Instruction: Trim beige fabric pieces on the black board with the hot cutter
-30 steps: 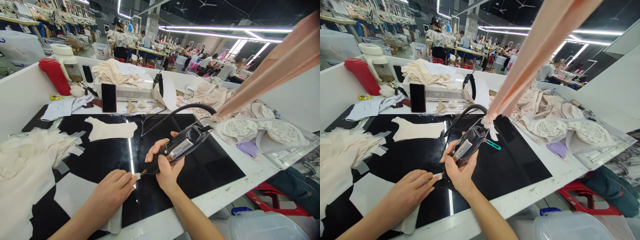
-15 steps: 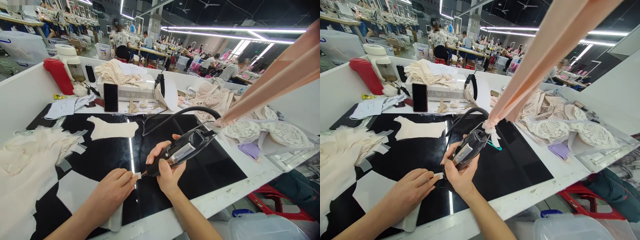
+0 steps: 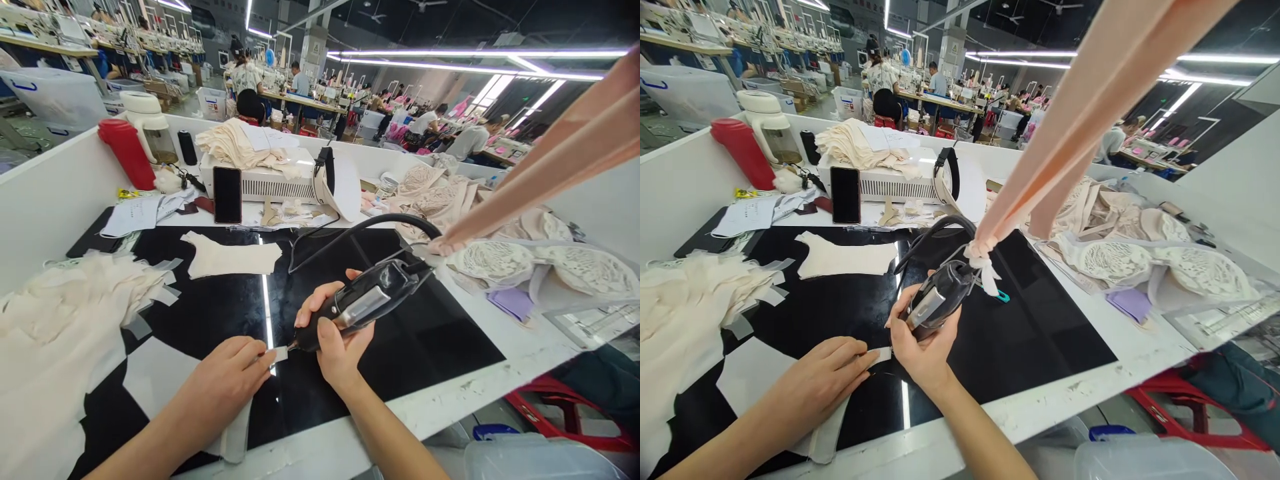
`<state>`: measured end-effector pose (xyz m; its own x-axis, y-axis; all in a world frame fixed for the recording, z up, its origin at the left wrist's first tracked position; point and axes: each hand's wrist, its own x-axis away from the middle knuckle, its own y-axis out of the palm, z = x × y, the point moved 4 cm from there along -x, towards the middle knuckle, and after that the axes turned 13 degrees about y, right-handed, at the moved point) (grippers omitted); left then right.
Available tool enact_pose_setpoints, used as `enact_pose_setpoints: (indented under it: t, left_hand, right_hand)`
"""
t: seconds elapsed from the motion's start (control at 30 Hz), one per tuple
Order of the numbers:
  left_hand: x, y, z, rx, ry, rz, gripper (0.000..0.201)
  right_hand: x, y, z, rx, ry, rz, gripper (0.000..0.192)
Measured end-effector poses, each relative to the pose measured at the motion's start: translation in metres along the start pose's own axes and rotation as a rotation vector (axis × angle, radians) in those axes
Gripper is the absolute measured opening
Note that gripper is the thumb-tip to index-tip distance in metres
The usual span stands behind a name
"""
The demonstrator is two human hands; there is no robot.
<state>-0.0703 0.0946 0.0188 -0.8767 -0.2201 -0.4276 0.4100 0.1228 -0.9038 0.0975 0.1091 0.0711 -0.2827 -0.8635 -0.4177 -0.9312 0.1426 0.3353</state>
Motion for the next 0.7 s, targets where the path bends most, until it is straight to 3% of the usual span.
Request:
enact_pose_setpoints:
  t: [0.23, 0.47, 0.7]
  left_hand:
    - [0.019, 0.001, 0.004, 0.077, -0.041, -0.006, 0.031]
    - [0.011, -0.012, 0.008, 0.01, 0.023, 0.073, 0.033]
    - [0.015, -0.009, 0.008, -0.045, 0.002, 0.057, 0.036]
  right_hand:
    - [0.005, -0.001, -0.003, 0.033, -0.005, -0.006, 0.051]
    - [0.008, -0.004, -0.005, 0.033, 0.017, 0.006, 0.051]
    - [0.009, -0.003, -0.003, 0.024, 0.018, 0.0, 0.051]
